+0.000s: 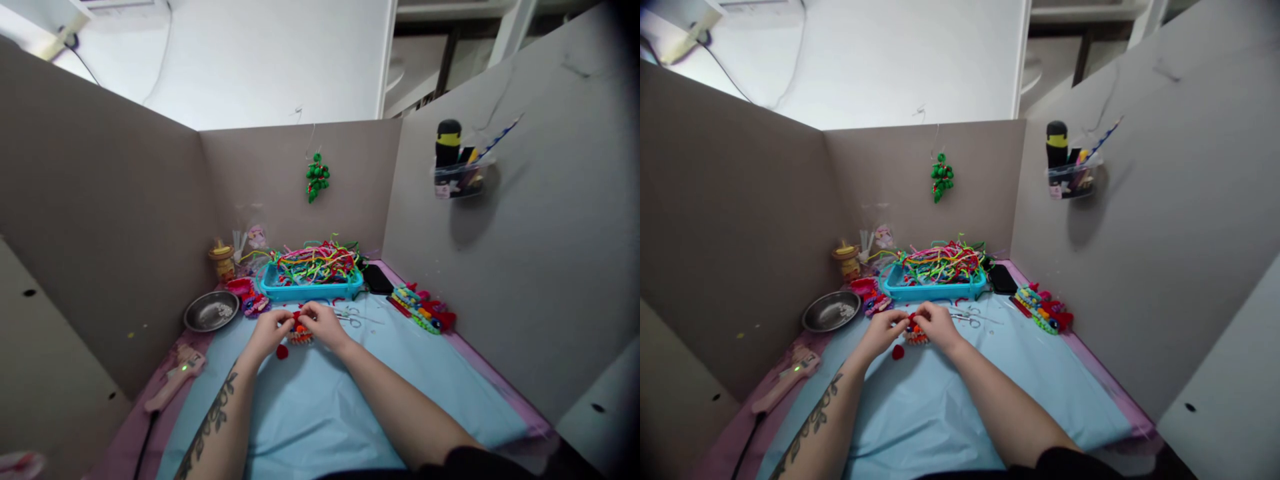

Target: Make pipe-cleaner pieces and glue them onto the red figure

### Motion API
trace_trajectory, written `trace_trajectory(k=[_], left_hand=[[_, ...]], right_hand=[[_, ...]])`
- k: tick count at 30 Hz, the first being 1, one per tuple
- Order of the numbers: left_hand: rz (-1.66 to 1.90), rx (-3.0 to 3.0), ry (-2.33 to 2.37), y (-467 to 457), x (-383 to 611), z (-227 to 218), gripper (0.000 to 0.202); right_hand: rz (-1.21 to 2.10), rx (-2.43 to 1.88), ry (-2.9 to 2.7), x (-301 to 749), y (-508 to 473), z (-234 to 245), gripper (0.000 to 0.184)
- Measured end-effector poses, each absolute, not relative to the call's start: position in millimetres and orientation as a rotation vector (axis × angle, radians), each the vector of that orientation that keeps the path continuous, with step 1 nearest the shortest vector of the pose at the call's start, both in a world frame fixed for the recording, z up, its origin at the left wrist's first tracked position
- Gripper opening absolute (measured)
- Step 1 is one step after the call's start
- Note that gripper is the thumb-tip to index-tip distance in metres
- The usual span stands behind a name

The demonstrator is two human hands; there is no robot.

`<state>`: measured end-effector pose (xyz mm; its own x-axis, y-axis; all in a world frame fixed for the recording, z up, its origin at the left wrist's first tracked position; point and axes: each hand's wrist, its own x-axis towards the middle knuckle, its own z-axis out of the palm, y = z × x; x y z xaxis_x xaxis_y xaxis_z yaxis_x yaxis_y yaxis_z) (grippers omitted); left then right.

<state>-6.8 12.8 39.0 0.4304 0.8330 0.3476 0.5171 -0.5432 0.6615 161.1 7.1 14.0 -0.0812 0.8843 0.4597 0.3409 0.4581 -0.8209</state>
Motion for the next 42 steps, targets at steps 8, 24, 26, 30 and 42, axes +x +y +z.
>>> trace_trajectory(k=[8,24,26,30,42], left_hand=[[0.915,2.257,1.134,14,-7,37,0.022],[1.131,2.118,0.996,14,-11,45,0.019],[1.141,2.112,1.005,13,-11,47,0.018],[1.15,2.101,1.032,11,-10,50,0.015],[1.09,2.116,0.955,17,-12,41,0.017]], right_hand=[[0.729,-1.109,-1.694,164,12,12,0.01],[1.488,-0.956,-1.307,160,7,20,0.036],[1.482,-0.953,-1.307,160,6,20,0.036],[1.476,-0.944,-1.312,159,6,19,0.036],[1.479,-0.954,-1.27,156,2,20,0.033]])
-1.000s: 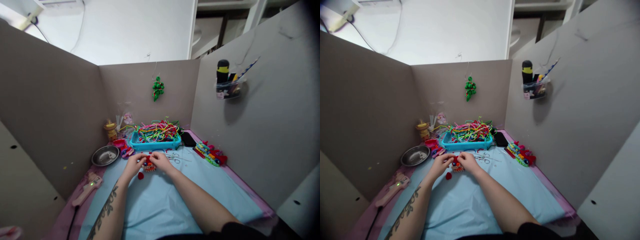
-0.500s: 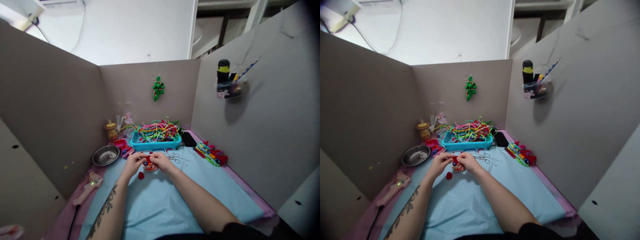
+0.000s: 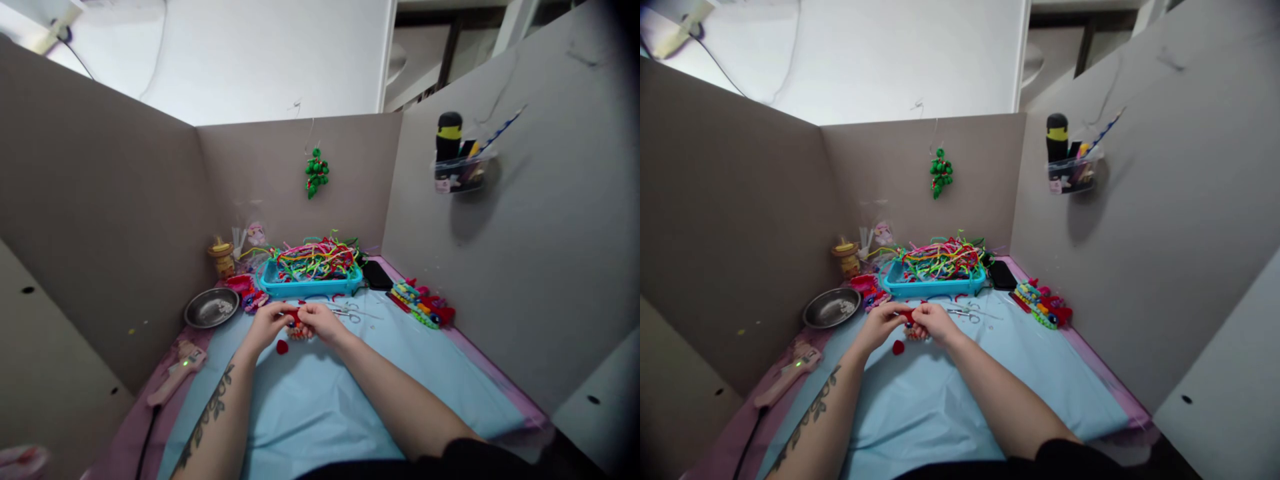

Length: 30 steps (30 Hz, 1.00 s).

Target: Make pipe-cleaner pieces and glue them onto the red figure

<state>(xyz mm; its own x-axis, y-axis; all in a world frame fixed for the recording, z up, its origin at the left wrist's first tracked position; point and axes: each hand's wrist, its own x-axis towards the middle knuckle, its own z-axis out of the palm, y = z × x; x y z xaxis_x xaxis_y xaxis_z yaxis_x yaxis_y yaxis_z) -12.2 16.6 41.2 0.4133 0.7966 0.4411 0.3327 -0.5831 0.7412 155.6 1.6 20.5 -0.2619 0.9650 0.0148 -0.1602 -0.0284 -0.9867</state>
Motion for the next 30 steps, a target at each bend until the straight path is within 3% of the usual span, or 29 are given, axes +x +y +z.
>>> trace_trajectory(k=[5,11,19,27,30], left_hand=[[1.042,2.058,0.953,16,-13,44,0.017],[1.085,1.912,0.942,19,-11,37,0.046],[1.199,1.755,1.024,18,4,27,0.03],[1.201,1.612,1.075,13,8,32,0.034],[1.22,1.634,1.065,14,6,32,0.035]], right_hand=[[1.482,-0.953,-1.268,154,2,17,0.033],[1.352,-0.948,-1.137,151,5,14,0.031],[1.219,-0.935,-1.013,147,4,15,0.032],[1.288,-0.981,-1.179,143,3,8,0.029],[1.159,-1.034,-1.289,144,1,9,0.023]])
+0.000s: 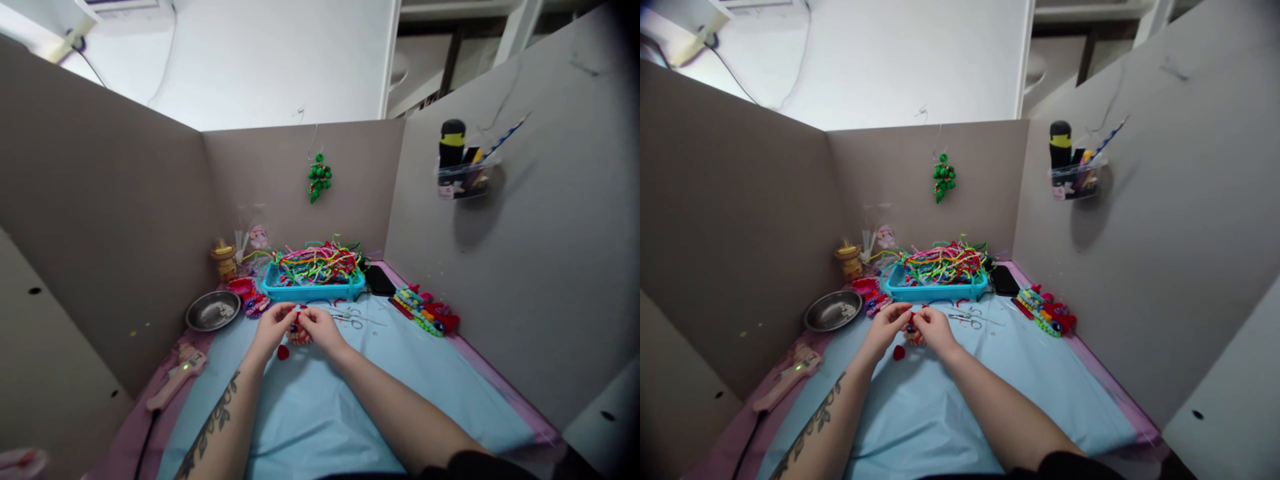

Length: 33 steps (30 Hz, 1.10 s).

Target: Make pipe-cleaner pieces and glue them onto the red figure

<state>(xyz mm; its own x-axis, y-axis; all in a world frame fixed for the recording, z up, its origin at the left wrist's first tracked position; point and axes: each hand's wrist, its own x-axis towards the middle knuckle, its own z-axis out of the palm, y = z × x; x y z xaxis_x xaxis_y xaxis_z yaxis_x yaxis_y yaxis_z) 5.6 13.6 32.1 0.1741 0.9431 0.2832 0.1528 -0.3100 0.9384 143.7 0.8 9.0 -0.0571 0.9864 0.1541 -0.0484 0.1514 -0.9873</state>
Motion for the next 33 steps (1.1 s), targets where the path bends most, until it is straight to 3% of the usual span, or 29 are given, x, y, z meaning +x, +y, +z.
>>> trace_trajectory(k=[6,20,33], left_hand=[[1.141,1.783,1.011,11,4,35,0.022],[1.265,1.357,1.004,10,5,39,0.03],[1.13,1.491,1.046,11,4,38,0.024]], right_hand=[[0.667,-1.161,-1.565,150,-2,13,0.016],[0.738,-1.001,-1.463,149,-5,20,0.013],[0.712,-1.065,-1.509,150,-5,18,0.012]])
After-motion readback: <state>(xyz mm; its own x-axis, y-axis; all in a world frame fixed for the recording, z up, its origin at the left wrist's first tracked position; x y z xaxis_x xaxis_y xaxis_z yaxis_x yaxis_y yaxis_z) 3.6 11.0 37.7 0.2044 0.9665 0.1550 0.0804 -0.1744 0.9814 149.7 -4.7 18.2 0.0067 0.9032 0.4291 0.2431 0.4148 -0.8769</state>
